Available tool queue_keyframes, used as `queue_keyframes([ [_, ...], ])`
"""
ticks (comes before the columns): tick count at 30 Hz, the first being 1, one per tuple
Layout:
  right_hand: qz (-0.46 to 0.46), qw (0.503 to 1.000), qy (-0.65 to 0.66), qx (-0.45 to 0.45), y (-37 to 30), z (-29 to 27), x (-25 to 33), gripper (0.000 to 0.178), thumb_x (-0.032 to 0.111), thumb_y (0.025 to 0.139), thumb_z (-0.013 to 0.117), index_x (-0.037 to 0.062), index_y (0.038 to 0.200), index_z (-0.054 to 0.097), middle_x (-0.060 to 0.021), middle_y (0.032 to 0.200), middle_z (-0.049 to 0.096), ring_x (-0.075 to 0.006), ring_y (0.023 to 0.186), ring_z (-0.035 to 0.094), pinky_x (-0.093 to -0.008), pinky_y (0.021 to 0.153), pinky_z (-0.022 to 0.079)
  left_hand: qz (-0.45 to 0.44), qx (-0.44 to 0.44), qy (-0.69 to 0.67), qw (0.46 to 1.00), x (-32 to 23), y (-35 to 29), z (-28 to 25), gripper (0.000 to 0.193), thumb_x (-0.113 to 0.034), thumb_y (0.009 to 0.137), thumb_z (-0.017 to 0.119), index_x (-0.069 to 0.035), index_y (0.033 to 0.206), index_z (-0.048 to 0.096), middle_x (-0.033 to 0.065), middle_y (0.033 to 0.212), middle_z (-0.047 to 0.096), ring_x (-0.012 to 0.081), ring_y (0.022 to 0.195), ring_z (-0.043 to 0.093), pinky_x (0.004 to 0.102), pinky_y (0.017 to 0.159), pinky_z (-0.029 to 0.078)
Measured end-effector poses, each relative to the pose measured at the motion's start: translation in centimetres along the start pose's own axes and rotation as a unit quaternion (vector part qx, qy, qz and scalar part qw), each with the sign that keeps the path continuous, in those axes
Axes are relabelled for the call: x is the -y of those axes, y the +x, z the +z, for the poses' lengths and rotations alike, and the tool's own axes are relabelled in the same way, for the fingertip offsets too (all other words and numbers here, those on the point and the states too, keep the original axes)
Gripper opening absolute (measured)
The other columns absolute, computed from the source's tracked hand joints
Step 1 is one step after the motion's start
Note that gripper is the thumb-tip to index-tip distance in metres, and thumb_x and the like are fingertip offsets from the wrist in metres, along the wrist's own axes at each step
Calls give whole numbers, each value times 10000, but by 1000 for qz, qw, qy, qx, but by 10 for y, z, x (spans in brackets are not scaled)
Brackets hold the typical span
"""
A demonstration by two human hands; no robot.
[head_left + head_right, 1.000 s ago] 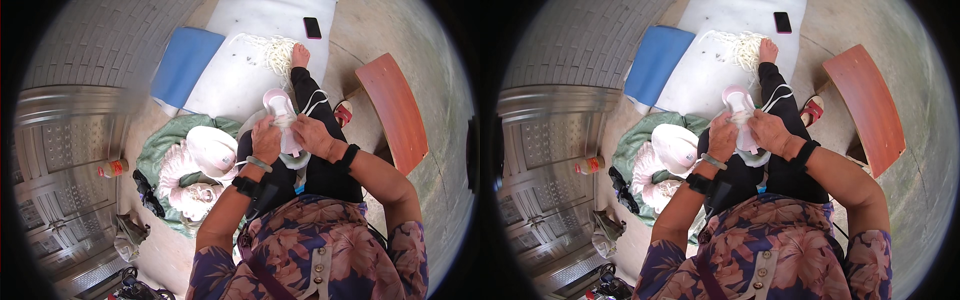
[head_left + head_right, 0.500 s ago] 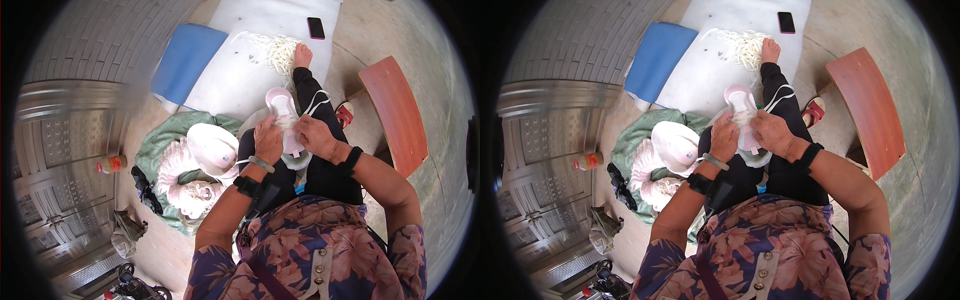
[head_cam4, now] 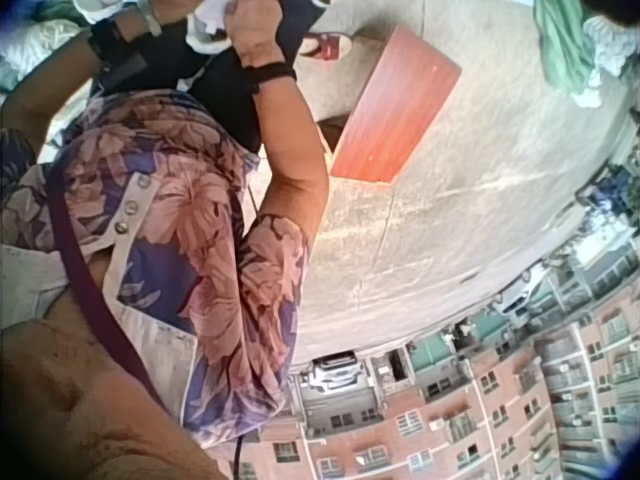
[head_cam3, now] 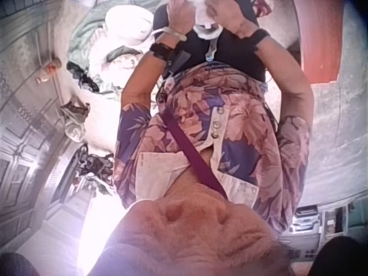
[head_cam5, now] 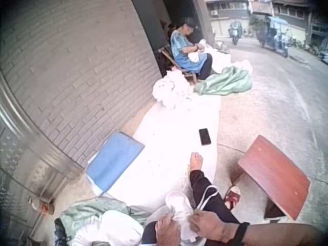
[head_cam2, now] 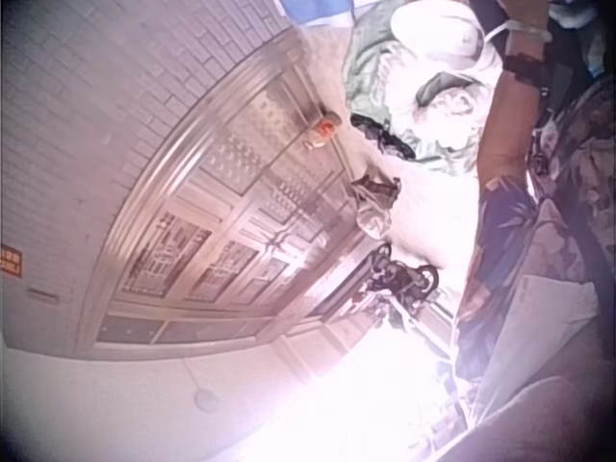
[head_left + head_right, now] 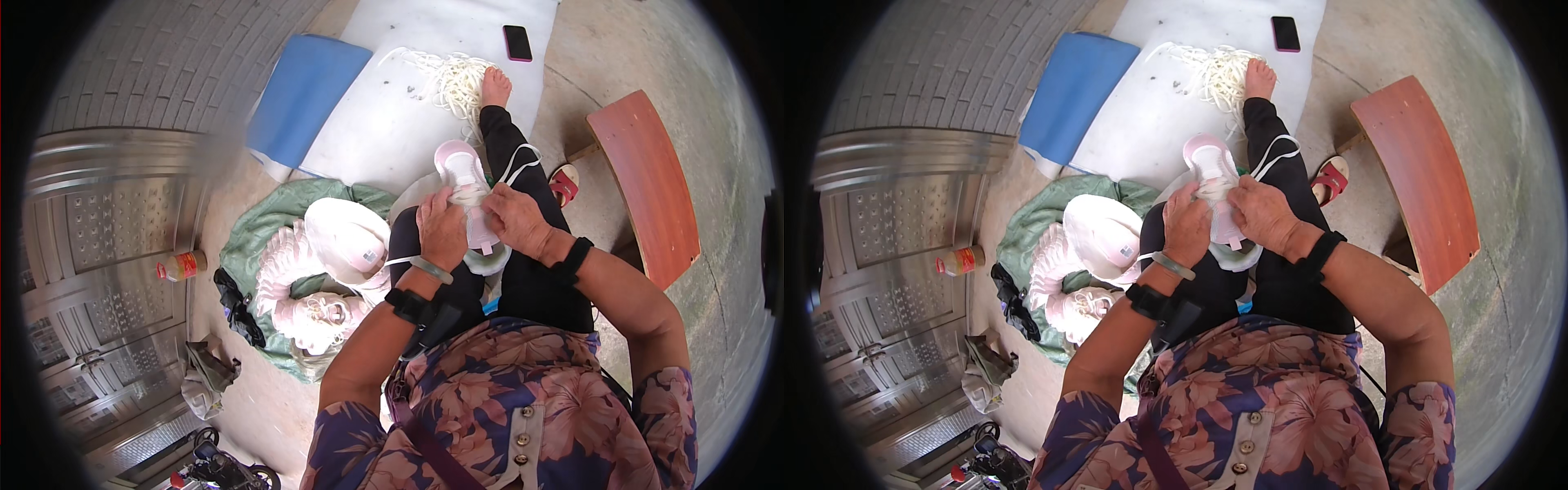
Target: Lacing up new white sneakers in an outdoor assembly area.
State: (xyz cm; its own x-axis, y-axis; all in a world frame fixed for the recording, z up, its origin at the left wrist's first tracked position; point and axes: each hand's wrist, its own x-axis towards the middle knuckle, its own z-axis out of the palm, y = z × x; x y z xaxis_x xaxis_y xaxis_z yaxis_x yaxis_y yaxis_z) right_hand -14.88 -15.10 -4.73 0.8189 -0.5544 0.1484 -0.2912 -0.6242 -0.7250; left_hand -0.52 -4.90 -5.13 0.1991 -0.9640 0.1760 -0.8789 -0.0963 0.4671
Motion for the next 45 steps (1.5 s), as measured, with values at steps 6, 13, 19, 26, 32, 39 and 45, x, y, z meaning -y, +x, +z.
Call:
queue_keyframes([
  [6,-2,1000,-4,-12,-1,3,-1,130,36,641,562,30,768,530,-129,793,487,-315,736,549,-376,655,466,-13,32,-1,999,-1,1,-3,98,-123,739,538,-54,806,557,155,1179,430,352,1070,390,457,887,305],
  [13,-10,1000,-12,-22,-2,6,-4,124,22,636,553,36,756,525,-124,792,487,-312,726,548,-378,647,466,-15,37,30,999,-5,5,-2,96,-125,713,541,-51,757,582,157,1145,439,352,1054,389,465,906,290],
  [19,9,1000,8,-20,-2,9,-3,108,20,636,547,41,739,520,-117,761,491,-312,720,545,-377,644,462,17,66,-23,997,0,9,-8,106,-156,736,538,-71,771,591,182,1214,408,356,1105,377,466,889,317],
  [26,21,1000,9,-18,-4,6,0,88,45,659,545,44,745,527,-117,764,498,-312,721,547,-380,647,460,36,83,-83,992,9,11,-15,106,-58,709,547,5,793,566,237,1301,325,398,1037,444,413,890,385],
  [32,30,999,-1,-12,-1,9,1,71,58,669,555,47,736,537,-116,752,503,-312,709,550,-378,644,462,5,80,-17,997,-6,8,-6,149,-21,693,538,12,839,543,239,1261,369,392,994,478,416,840,428],
  [39,67,995,72,6,1,6,-1,116,30,653,586,53,759,545,-101,722,501,-277,674,546,-340,607,450,-90,86,-3,992,-12,8,-1,178,-25,685,544,29,855,545,196,1268,379,379,983,494,418,813,450],
  [45,-7,997,-69,-17,-2,4,1,71,71,671,562,44,736,548,-114,739,512,-301,688,563,-382,609,468,-124,106,-2,987,-16,9,-3,191,-47,703,536,36,875,543,190,1231,408,360,988,500,418,806,452],
])
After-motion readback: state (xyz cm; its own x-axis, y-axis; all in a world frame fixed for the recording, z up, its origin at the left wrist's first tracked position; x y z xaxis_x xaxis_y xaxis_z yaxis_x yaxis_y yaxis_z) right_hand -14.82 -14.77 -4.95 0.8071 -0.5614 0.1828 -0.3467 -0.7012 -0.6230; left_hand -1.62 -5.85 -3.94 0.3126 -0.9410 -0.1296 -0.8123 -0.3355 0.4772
